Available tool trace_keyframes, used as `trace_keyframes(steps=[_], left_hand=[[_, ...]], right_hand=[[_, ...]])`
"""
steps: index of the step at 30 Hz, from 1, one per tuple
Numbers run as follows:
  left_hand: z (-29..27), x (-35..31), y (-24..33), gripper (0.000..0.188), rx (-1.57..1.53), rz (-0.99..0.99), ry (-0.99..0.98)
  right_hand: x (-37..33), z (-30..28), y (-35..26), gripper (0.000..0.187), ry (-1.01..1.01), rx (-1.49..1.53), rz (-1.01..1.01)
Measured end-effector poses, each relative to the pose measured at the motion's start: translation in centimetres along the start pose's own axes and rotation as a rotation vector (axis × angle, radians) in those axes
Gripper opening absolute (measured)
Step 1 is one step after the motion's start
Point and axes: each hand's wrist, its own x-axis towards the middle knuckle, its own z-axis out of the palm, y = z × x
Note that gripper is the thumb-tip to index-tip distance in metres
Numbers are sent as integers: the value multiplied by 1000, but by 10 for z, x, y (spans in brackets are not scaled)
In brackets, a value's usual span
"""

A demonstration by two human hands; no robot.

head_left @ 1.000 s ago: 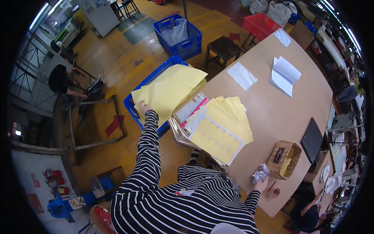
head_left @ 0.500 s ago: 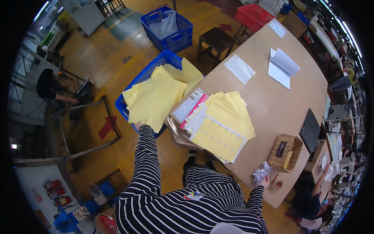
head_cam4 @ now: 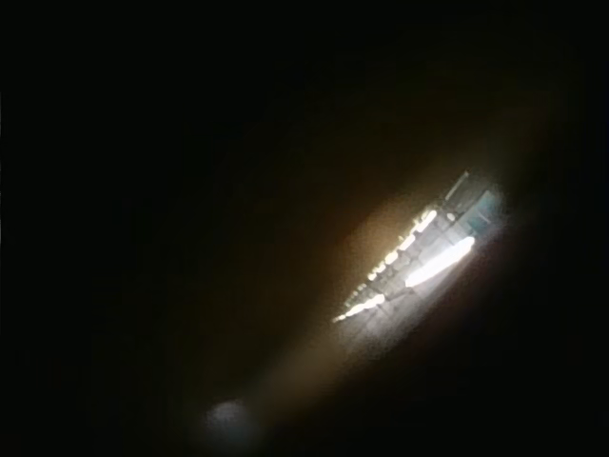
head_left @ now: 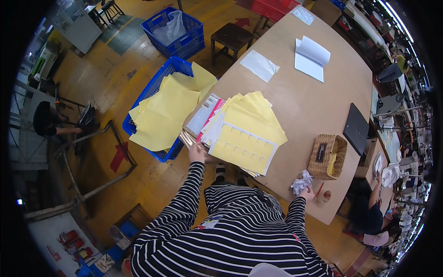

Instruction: The person repeatedly picks yellow sheets from a blue crate, peels off a clear backing or sticker strip from each sheet, and places the peeled sheets into a basket on the table. The person handles the sheets one at a time and discards the removed backing material.

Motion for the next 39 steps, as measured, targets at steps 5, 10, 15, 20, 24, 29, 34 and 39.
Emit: trace_keyframes(steps=[5,10,15,20,24,29,34,39], left_hand=[[28,-36,55,53,-38,-180,-120],[9,-31,66,44,-26,-163,-188],[-19,-45,100,24,-158,127,-133],[-52,-72,165,23,-215,204,-178],[-65,-87,197,23,-311,301,-205],[-74,-102,214,22,-312,394,-150],[-89,-108,249,65,89,526,59],[-107,-110,286,35,-42,668,-136]], right_hand=[[-1,-1,1,15,27,527,-188],[-13,-11,-11,14,-37,660,-269],[-54,-22,-69,12,-238,833,-399],[-107,-49,-158,20,-570,801,-792],[-135,-66,-222,30,-561,802,-1162],[-145,-70,-255,23,-741,608,-1213],[-163,-79,-260,12,-712,705,-1531],[-181,-109,-266,14,-639,426,-1896]])
